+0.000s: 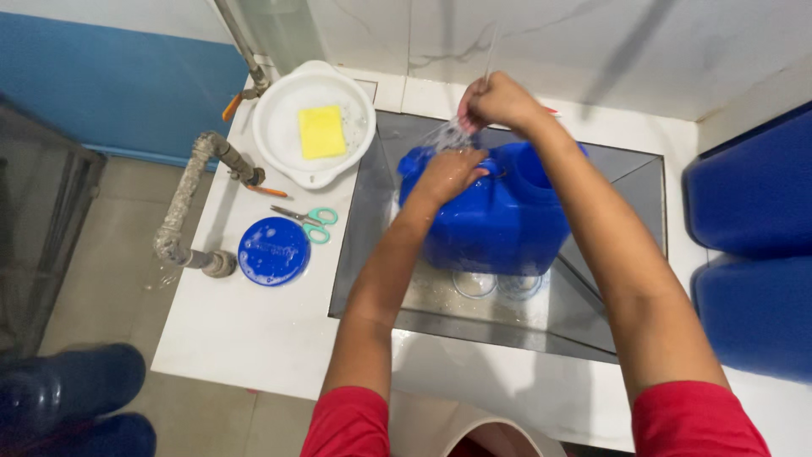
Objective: The person cleans a blue plastic container by cutting off its label with scissors, scrubbing the exterior and interior with a sponge and soap, and rinsing it thoroughly. They also use a toothbrush to clean the cap and a small spout before rinsing and reassembling the container.
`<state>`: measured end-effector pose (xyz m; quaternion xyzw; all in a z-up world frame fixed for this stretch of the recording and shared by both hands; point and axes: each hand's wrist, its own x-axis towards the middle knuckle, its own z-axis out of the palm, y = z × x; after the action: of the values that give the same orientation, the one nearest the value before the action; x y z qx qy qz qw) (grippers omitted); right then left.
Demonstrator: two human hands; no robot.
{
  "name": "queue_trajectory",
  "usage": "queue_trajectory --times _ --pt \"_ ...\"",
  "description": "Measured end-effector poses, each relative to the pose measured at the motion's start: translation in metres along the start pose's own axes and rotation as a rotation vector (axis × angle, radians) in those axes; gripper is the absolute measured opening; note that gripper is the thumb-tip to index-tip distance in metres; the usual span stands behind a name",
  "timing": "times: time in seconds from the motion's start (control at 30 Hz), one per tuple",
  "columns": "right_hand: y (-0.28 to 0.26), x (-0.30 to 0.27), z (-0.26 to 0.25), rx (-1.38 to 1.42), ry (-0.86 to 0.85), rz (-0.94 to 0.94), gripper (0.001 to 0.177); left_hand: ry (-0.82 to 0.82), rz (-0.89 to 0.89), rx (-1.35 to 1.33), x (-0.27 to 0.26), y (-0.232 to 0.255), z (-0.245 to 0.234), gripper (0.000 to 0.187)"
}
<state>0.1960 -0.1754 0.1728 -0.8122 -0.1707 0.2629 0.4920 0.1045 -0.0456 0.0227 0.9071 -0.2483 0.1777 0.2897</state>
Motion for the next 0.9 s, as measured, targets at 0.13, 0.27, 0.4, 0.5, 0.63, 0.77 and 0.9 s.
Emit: queue_trajectory --times 0.13,0.27,0.4,0.5,0.63,0.77,0.9 --pt "0.036 -0.031 0.027 -0.526 0.063 -0.27 0.031 -0.18 -0.183 -0.002 -0.035 -0.005 -0.02 0.043" --pt "0.077 -0.076 0.072 -1.059 0.092 -0.667 0.084 -0.028 -0.688 -0.123 -0.071 0.025 -0.001 0.048" --pt "0.092 -0.109 0.083 -1.124 0.35 -0.738 0.071 0.035 -0.54 -0.299 -0.096 0.054 0.027 0.051" --pt "0.069 -0.118 0.076 -1.041 0.385 -0.916 0.062 -0.009 -0.681 -0.823 -0.139 0.039 0.005 0.05" --pt "0.01 -0.125 0.072 -1.082 0.41 -0.98 0.063 0.224 -1.18 -1.055 -0.223 -0.005 -0.027 0.052" --pt "-0.085 -0.109 0.025 -1.113 0.593 -1.033 0.065 0.262 -1.414 -1.39 -0.255 -0.042 -0.026 0.055" --pt "-0.156 -0.105 -0.027 -1.039 0.669 -0.992 0.048 0.336 -1.233 -1.635 -0.253 0.002 -0.009 0.061"
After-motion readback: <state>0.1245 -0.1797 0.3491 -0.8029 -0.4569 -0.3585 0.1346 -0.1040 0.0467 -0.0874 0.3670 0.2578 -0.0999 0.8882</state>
